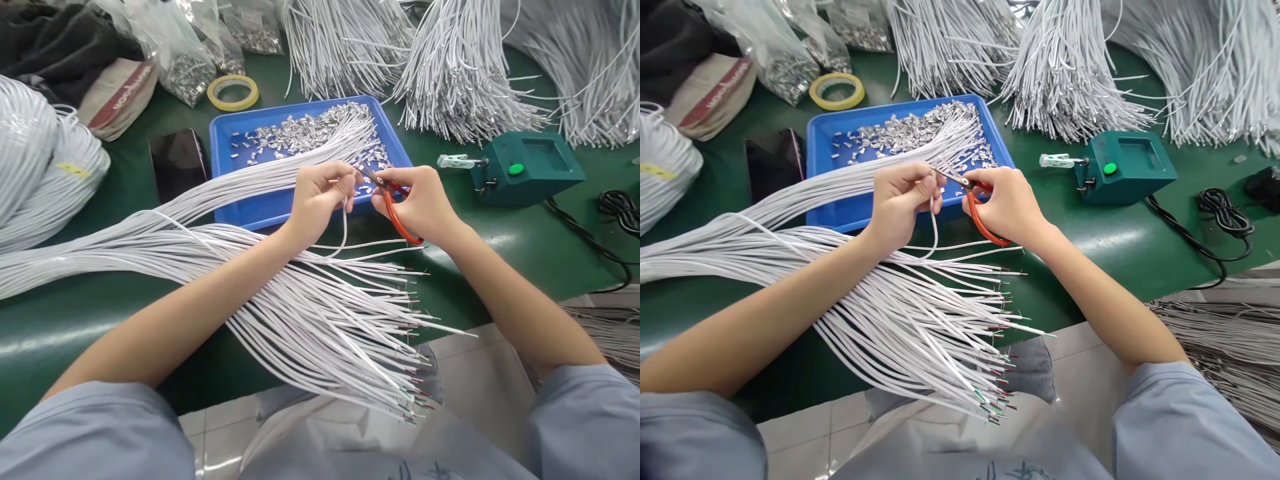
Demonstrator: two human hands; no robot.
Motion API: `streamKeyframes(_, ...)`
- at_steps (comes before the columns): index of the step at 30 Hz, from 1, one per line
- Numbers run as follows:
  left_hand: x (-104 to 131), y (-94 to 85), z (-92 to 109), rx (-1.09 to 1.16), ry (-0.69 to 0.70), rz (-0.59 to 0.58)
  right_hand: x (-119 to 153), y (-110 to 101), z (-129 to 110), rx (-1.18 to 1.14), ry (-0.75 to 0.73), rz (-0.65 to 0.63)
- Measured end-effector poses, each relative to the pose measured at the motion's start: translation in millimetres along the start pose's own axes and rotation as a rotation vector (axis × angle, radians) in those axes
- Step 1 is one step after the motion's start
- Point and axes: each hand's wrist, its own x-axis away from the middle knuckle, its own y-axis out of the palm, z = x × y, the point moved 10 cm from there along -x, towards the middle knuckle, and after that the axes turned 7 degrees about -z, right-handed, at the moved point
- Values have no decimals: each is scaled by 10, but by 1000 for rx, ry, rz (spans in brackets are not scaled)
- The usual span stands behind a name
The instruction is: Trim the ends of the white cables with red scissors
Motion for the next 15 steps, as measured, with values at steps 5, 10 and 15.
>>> streamKeyframes(5, 5, -4, -29, 35, -40, 26, -19, -107, 70, -194, 19, 114)
streamKeyframes(10, 27, 174, 47, 11, -11, -100, 22, -127, -48, -480, -35, 106)
streamKeyframes(15, 43, 251, 73, 1, -9, -160, 57, -145, -118, -409, -61, 95)
